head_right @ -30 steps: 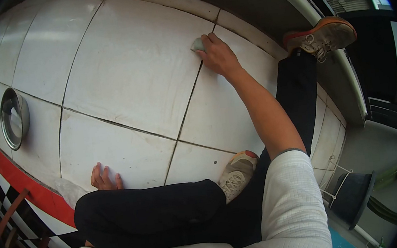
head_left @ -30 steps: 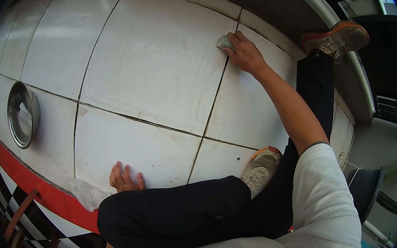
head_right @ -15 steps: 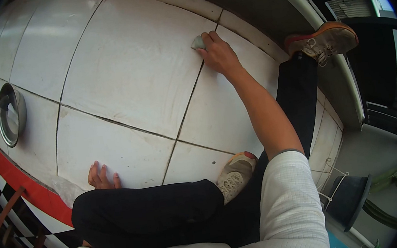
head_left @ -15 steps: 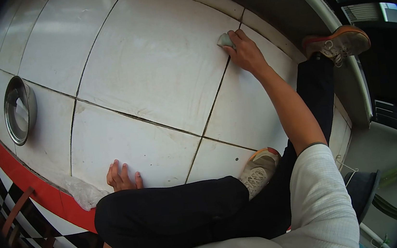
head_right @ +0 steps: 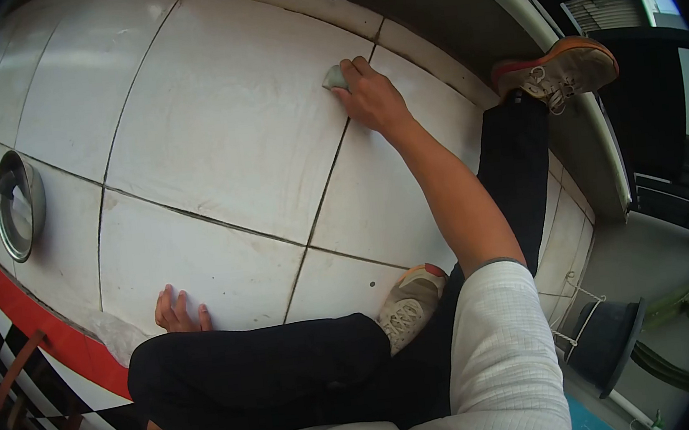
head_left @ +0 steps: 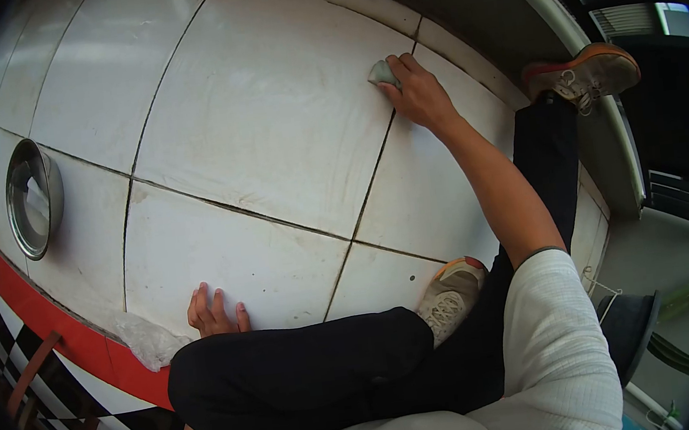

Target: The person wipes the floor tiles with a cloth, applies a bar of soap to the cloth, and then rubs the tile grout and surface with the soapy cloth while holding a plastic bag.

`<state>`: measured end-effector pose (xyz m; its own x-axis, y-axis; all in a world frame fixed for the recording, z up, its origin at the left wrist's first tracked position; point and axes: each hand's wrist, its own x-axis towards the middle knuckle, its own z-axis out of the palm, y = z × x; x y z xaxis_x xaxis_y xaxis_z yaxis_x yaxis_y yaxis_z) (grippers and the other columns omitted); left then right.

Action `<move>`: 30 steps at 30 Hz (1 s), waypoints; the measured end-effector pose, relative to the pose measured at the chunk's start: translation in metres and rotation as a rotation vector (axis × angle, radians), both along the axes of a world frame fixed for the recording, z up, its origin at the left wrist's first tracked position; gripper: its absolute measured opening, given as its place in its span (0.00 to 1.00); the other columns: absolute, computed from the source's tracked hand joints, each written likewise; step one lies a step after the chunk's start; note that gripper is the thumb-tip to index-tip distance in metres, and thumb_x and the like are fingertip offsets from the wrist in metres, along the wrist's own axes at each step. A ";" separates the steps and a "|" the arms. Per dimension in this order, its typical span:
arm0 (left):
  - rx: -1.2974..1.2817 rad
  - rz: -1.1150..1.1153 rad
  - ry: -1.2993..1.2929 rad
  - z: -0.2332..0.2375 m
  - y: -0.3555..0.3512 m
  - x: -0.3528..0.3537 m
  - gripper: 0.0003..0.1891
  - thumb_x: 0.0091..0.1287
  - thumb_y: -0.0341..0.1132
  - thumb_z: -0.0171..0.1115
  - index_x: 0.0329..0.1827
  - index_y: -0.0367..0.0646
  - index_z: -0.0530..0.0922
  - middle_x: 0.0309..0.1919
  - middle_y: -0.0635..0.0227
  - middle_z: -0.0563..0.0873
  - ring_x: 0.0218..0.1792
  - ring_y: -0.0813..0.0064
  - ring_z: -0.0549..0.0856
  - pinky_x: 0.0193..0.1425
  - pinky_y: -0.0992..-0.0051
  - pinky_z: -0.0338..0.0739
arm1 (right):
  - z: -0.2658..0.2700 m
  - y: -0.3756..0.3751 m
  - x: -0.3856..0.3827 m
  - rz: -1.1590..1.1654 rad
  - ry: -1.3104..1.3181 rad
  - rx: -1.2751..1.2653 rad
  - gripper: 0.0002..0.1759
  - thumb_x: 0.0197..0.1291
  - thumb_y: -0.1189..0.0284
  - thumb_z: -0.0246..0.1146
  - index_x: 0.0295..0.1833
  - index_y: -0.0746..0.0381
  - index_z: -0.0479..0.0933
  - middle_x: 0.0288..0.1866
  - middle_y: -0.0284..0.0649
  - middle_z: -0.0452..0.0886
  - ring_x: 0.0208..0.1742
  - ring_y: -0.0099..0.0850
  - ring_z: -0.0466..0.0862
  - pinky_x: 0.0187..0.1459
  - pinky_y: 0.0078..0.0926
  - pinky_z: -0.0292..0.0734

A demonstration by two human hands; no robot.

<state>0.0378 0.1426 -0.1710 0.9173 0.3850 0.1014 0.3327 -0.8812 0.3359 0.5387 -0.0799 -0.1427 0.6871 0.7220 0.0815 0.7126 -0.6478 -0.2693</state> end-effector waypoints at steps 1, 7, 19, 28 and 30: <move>0.004 -0.003 0.004 0.000 0.000 -0.002 0.26 0.62 0.32 0.64 0.64 0.36 0.71 0.72 0.46 0.68 0.72 0.44 0.66 0.73 0.47 0.61 | -0.004 0.006 0.021 -0.050 -0.010 -0.012 0.25 0.65 0.66 0.68 0.62 0.69 0.73 0.59 0.55 0.78 0.52 0.56 0.85 0.54 0.46 0.84; 0.033 -0.041 0.003 0.001 0.002 -0.002 0.26 0.64 0.33 0.65 0.64 0.35 0.71 0.70 0.43 0.69 0.70 0.44 0.67 0.74 0.49 0.61 | -0.024 0.046 0.097 -0.238 -0.073 0.000 0.24 0.65 0.66 0.68 0.60 0.70 0.73 0.59 0.56 0.77 0.52 0.57 0.84 0.55 0.47 0.83; 0.006 -0.016 0.029 0.001 -0.002 -0.005 0.26 0.65 0.32 0.65 0.65 0.35 0.70 0.71 0.43 0.67 0.70 0.43 0.65 0.74 0.48 0.60 | -0.020 0.057 0.076 -0.202 -0.034 0.046 0.26 0.69 0.62 0.64 0.64 0.69 0.71 0.58 0.55 0.77 0.53 0.56 0.84 0.55 0.48 0.83; -0.005 0.003 0.006 0.006 -0.002 -0.001 0.24 0.65 0.32 0.64 0.64 0.37 0.71 0.72 0.47 0.68 0.72 0.45 0.66 0.74 0.48 0.61 | -0.012 0.036 -0.021 -0.181 0.025 0.156 0.25 0.65 0.68 0.68 0.61 0.70 0.73 0.58 0.55 0.76 0.52 0.55 0.85 0.52 0.47 0.84; 0.001 0.006 0.009 0.004 -0.002 0.000 0.25 0.65 0.33 0.64 0.64 0.37 0.71 0.72 0.47 0.68 0.72 0.45 0.66 0.74 0.48 0.61 | -0.013 0.035 -0.019 -0.130 -0.003 0.151 0.26 0.65 0.67 0.68 0.63 0.69 0.72 0.59 0.54 0.76 0.53 0.55 0.85 0.53 0.45 0.84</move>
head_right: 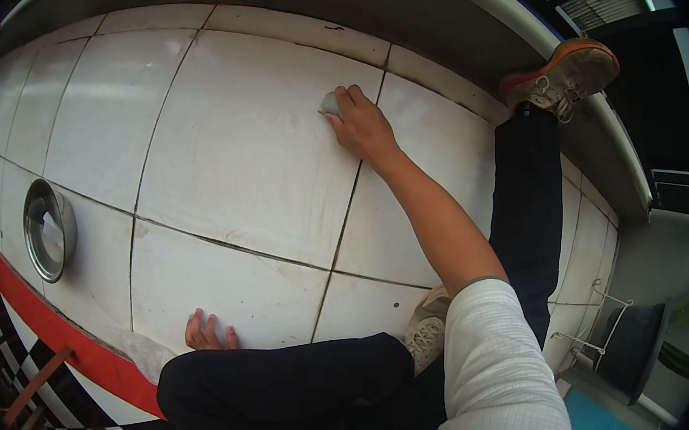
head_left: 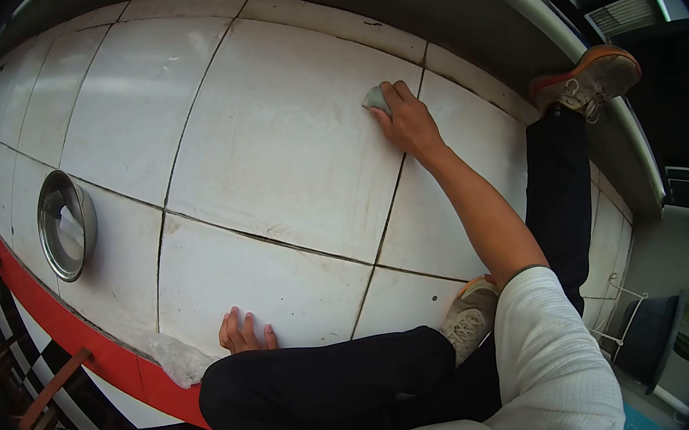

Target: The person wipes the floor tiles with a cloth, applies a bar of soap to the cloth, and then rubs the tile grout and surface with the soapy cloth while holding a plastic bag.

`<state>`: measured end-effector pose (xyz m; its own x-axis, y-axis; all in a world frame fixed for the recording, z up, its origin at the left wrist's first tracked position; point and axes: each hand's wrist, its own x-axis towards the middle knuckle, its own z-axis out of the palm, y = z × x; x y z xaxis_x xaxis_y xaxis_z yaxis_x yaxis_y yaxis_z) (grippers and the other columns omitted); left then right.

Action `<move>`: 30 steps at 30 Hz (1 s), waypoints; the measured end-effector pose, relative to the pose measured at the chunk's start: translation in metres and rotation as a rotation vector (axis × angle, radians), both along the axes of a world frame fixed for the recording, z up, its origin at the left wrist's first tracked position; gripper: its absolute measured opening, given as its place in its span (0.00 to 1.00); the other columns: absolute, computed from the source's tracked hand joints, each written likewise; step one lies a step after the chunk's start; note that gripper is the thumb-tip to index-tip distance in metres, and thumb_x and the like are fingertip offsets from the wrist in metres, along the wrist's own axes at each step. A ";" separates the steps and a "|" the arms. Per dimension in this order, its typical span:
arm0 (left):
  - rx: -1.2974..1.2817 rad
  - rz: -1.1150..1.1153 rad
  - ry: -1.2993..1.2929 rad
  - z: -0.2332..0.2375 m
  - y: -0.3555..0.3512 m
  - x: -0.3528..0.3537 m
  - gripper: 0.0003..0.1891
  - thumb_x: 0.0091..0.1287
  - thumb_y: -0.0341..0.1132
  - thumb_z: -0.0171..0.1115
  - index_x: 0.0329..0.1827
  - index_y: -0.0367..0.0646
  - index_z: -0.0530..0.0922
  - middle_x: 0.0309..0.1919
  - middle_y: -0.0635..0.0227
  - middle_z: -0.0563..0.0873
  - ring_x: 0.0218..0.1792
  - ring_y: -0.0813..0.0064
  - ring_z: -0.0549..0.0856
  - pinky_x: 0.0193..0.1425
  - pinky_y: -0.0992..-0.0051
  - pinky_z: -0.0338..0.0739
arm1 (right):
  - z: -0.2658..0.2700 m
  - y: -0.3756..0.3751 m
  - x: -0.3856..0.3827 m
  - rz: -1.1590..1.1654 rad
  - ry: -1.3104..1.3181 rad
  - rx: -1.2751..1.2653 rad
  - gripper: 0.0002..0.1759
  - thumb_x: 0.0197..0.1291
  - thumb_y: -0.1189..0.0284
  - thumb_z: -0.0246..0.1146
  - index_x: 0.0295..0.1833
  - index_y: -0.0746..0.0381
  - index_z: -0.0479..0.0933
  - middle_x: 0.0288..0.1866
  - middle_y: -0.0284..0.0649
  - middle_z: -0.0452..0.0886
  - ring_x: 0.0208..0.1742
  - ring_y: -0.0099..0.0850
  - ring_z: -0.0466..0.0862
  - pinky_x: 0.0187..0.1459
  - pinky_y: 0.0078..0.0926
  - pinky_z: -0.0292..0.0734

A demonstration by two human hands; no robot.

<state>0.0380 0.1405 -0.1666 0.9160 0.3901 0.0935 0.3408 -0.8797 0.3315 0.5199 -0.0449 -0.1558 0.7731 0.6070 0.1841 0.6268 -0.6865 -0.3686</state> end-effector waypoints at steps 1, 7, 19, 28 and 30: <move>0.007 -0.002 0.000 0.000 0.001 0.000 0.25 0.65 0.33 0.64 0.64 0.37 0.71 0.72 0.47 0.68 0.72 0.45 0.66 0.74 0.48 0.62 | -0.002 0.006 0.016 -0.031 -0.023 -0.001 0.26 0.65 0.67 0.68 0.63 0.69 0.72 0.59 0.55 0.76 0.53 0.55 0.85 0.53 0.45 0.84; 0.013 -0.040 -0.001 0.002 0.003 -0.001 0.24 0.66 0.34 0.65 0.63 0.34 0.72 0.70 0.43 0.68 0.71 0.44 0.65 0.75 0.48 0.61 | -0.002 0.043 0.088 -0.212 -0.014 -0.028 0.25 0.65 0.66 0.68 0.63 0.68 0.73 0.60 0.55 0.76 0.54 0.55 0.84 0.53 0.45 0.84; 0.070 -0.045 0.006 -0.003 0.003 -0.004 0.24 0.65 0.37 0.66 0.61 0.33 0.74 0.69 0.45 0.69 0.71 0.46 0.64 0.74 0.45 0.60 | -0.006 0.054 0.075 -0.158 -0.026 0.001 0.28 0.65 0.66 0.68 0.64 0.70 0.72 0.59 0.55 0.76 0.53 0.55 0.85 0.53 0.46 0.84; 0.071 -0.025 0.007 0.002 0.002 -0.001 0.24 0.65 0.36 0.65 0.62 0.36 0.72 0.69 0.46 0.70 0.70 0.45 0.66 0.74 0.45 0.62 | 0.000 0.031 -0.012 -0.108 0.018 0.036 0.26 0.64 0.69 0.69 0.63 0.69 0.71 0.56 0.54 0.76 0.50 0.53 0.85 0.50 0.44 0.85; 0.068 -0.019 0.007 0.002 0.001 0.001 0.24 0.64 0.36 0.65 0.62 0.35 0.72 0.70 0.46 0.70 0.71 0.45 0.66 0.74 0.45 0.62 | -0.001 0.033 -0.004 -0.073 0.001 0.034 0.26 0.64 0.70 0.69 0.63 0.69 0.72 0.55 0.54 0.76 0.49 0.53 0.85 0.48 0.43 0.85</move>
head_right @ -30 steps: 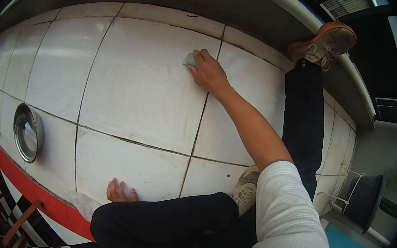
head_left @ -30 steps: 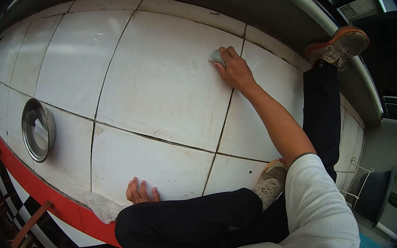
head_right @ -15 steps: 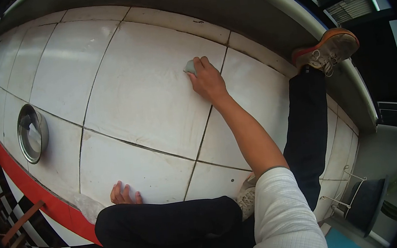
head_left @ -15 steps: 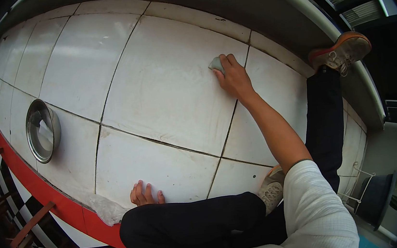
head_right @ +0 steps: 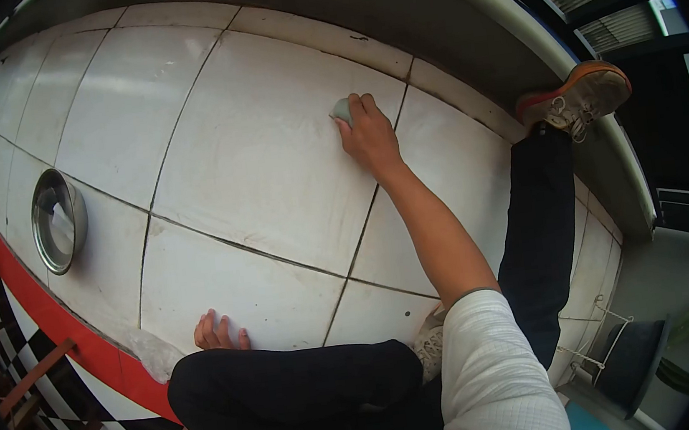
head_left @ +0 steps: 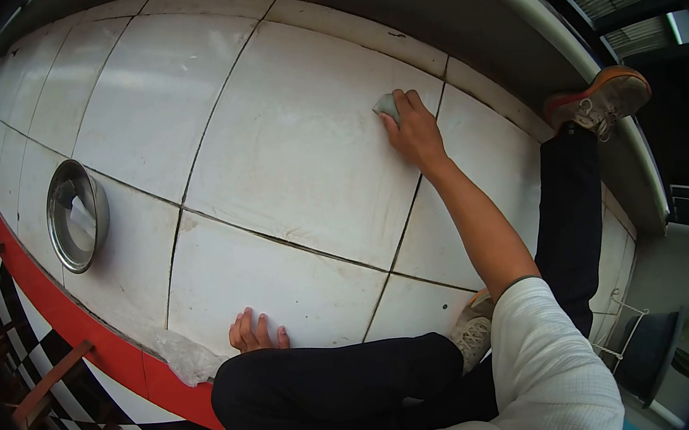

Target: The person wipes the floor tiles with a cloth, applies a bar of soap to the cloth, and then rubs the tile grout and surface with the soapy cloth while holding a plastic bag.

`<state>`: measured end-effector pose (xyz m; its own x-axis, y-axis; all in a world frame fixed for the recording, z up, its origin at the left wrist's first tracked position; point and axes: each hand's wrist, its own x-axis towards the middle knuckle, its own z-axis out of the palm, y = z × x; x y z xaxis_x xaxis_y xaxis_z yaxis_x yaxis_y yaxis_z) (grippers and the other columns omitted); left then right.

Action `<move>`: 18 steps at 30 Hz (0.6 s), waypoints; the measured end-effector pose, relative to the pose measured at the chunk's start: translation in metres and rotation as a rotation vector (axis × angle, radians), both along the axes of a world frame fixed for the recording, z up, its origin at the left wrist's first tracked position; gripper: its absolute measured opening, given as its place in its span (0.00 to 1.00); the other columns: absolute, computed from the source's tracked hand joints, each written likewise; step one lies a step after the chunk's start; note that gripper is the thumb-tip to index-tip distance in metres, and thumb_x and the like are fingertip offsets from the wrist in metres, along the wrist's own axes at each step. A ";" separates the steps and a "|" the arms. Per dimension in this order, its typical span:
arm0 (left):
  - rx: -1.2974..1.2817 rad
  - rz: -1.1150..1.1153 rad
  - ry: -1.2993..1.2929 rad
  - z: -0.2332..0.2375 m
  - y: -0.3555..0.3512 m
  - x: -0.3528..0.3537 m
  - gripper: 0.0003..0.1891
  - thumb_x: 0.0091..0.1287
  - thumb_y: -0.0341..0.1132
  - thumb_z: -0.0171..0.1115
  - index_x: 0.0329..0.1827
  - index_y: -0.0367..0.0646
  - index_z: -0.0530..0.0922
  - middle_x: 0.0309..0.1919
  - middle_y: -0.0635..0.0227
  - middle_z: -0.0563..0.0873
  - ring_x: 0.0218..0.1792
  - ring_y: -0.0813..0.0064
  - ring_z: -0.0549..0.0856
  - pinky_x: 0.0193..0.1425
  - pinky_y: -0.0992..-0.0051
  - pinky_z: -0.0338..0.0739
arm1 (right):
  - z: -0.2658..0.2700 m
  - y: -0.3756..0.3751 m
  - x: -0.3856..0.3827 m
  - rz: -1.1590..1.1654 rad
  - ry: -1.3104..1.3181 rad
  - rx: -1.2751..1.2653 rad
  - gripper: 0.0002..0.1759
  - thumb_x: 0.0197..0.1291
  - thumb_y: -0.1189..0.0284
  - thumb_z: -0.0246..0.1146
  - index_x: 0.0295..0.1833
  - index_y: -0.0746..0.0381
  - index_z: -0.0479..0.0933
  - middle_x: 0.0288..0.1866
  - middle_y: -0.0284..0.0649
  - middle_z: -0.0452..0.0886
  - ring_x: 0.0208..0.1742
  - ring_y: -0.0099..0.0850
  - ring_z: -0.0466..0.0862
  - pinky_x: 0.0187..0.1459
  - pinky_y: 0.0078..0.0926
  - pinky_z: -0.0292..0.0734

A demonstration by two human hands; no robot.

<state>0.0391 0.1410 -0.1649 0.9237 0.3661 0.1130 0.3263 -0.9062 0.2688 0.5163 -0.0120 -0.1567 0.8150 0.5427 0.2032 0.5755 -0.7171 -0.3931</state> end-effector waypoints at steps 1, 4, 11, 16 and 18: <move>-0.002 0.000 0.002 0.000 0.001 0.000 0.24 0.64 0.36 0.65 0.62 0.35 0.72 0.70 0.46 0.70 0.71 0.45 0.66 0.74 0.46 0.62 | 0.000 0.003 0.006 0.016 -0.006 0.000 0.26 0.63 0.70 0.70 0.63 0.69 0.72 0.54 0.53 0.76 0.49 0.53 0.85 0.48 0.43 0.85; -0.017 0.000 0.005 0.001 0.000 0.000 0.25 0.64 0.35 0.65 0.62 0.35 0.72 0.70 0.45 0.70 0.71 0.45 0.66 0.74 0.46 0.62 | -0.005 0.030 0.067 -0.027 -0.031 -0.029 0.24 0.66 0.67 0.68 0.61 0.69 0.73 0.55 0.54 0.77 0.52 0.55 0.84 0.51 0.45 0.84; -0.014 -0.007 -0.009 -0.002 0.002 -0.002 0.24 0.64 0.36 0.64 0.61 0.34 0.73 0.69 0.46 0.70 0.70 0.45 0.67 0.74 0.45 0.62 | 0.001 0.040 0.042 -0.086 0.003 0.017 0.23 0.65 0.68 0.68 0.61 0.69 0.72 0.56 0.53 0.76 0.52 0.55 0.84 0.52 0.45 0.83; -0.011 0.005 -0.024 -0.004 0.001 -0.002 0.24 0.62 0.35 0.65 0.60 0.34 0.74 0.69 0.46 0.72 0.70 0.46 0.67 0.74 0.45 0.62 | 0.004 0.021 -0.019 -0.022 0.069 0.043 0.23 0.64 0.69 0.69 0.60 0.69 0.72 0.56 0.53 0.76 0.52 0.54 0.84 0.51 0.44 0.84; -0.007 0.004 -0.024 -0.006 0.002 -0.003 0.24 0.62 0.35 0.66 0.60 0.34 0.75 0.69 0.46 0.72 0.70 0.46 0.67 0.74 0.45 0.62 | -0.002 0.031 0.012 0.008 0.014 0.047 0.23 0.65 0.69 0.68 0.60 0.69 0.73 0.57 0.54 0.76 0.52 0.54 0.84 0.52 0.44 0.84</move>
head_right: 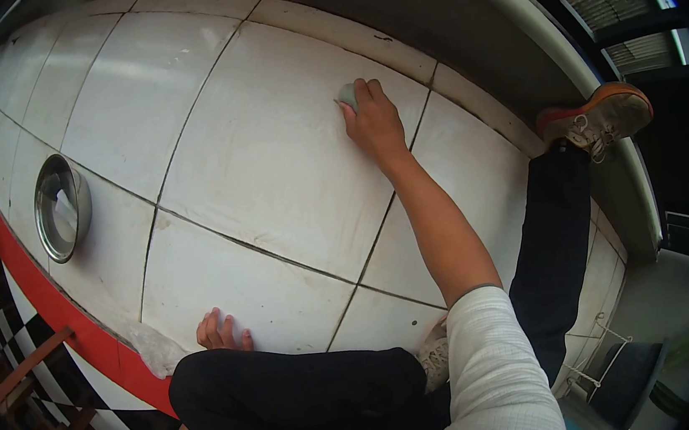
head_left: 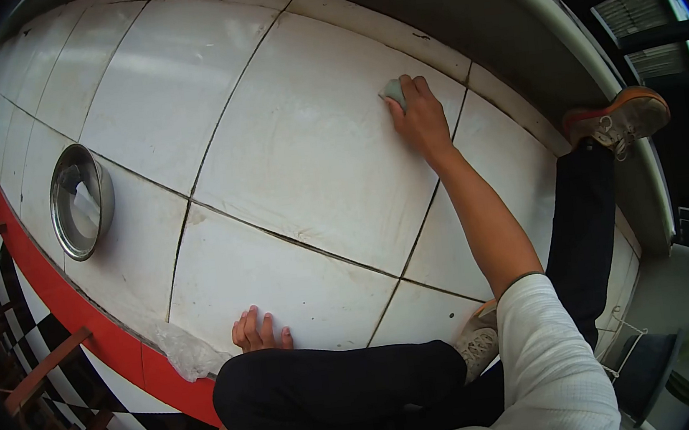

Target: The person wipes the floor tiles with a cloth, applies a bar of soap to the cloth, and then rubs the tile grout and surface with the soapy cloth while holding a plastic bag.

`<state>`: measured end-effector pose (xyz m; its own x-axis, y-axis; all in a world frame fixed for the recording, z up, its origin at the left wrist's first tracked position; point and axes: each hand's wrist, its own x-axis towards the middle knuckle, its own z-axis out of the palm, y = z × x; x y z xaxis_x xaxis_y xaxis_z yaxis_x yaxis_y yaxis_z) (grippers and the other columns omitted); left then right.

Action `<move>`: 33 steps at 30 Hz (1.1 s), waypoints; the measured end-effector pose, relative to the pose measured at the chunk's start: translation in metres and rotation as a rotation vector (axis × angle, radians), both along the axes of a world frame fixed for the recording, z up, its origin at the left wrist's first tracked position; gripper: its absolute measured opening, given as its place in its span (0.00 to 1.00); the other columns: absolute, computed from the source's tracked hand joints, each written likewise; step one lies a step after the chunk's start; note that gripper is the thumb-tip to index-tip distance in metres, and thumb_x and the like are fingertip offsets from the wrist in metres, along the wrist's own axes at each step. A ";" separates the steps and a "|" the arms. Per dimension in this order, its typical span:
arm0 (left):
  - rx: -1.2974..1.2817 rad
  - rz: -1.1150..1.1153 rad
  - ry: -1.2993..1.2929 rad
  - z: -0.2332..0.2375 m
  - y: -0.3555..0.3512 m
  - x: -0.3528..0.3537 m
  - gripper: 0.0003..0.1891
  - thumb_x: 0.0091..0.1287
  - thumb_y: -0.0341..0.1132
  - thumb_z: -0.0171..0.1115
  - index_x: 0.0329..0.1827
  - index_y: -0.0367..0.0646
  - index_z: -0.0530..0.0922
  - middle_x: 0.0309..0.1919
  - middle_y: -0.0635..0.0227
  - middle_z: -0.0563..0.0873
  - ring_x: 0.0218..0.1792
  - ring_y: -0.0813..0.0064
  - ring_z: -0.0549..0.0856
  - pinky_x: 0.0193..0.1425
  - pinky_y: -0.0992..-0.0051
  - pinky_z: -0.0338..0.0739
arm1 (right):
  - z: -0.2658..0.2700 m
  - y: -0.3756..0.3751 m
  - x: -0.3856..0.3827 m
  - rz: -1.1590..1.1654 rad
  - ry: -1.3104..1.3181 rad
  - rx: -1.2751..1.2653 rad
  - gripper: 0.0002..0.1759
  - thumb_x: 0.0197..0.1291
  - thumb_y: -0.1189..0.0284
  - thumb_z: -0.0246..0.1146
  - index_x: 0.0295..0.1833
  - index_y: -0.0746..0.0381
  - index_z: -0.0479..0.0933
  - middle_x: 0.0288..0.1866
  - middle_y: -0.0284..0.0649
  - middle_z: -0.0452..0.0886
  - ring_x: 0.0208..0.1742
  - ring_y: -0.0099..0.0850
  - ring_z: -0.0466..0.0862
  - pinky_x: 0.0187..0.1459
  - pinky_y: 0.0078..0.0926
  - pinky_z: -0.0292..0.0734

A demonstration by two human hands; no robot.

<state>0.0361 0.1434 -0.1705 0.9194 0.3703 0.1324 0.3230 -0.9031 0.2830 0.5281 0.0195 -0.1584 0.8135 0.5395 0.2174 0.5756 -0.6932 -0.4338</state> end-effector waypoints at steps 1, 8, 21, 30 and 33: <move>-0.005 0.002 0.009 0.002 0.000 0.001 0.24 0.62 0.35 0.66 0.60 0.34 0.75 0.69 0.46 0.72 0.70 0.46 0.67 0.74 0.45 0.62 | -0.002 0.011 0.023 -0.033 -0.029 -0.021 0.24 0.65 0.68 0.68 0.60 0.69 0.73 0.57 0.54 0.76 0.52 0.55 0.84 0.52 0.44 0.84; -0.001 -0.005 -0.014 0.006 0.000 0.003 0.25 0.62 0.37 0.67 0.59 0.34 0.75 0.68 0.45 0.72 0.70 0.46 0.68 0.74 0.45 0.62 | -0.005 0.038 0.037 -0.090 -0.081 -0.018 0.25 0.64 0.68 0.69 0.61 0.70 0.72 0.58 0.54 0.76 0.51 0.54 0.85 0.51 0.43 0.85; -0.028 0.016 -0.010 0.005 0.000 0.003 0.26 0.61 0.39 0.69 0.60 0.36 0.75 0.68 0.46 0.72 0.69 0.46 0.68 0.73 0.44 0.62 | 0.026 0.098 0.067 0.009 0.105 -0.278 0.24 0.68 0.63 0.66 0.61 0.69 0.76 0.59 0.55 0.77 0.59 0.52 0.82 0.60 0.44 0.80; -0.001 -0.008 0.039 0.006 0.003 -0.001 0.25 0.70 0.49 0.65 0.63 0.43 0.73 0.68 0.49 0.72 0.68 0.52 0.69 0.74 0.48 0.61 | 0.013 0.242 0.105 0.106 0.028 -0.089 0.25 0.69 0.61 0.64 0.61 0.69 0.76 0.64 0.53 0.77 0.64 0.51 0.80 0.64 0.46 0.78; 0.009 -0.004 0.035 0.007 0.004 0.000 0.25 0.71 0.49 0.66 0.62 0.43 0.74 0.67 0.50 0.74 0.67 0.53 0.71 0.74 0.50 0.62 | 0.002 0.251 0.114 0.182 0.039 -0.137 0.24 0.67 0.61 0.66 0.59 0.69 0.77 0.64 0.54 0.77 0.61 0.52 0.81 0.62 0.48 0.78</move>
<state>0.0361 0.1476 -0.1634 0.9250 0.3657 0.1034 0.3290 -0.9067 0.2638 0.6426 0.2707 -0.1566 0.7060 0.7008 0.1021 0.6816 -0.6332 -0.3667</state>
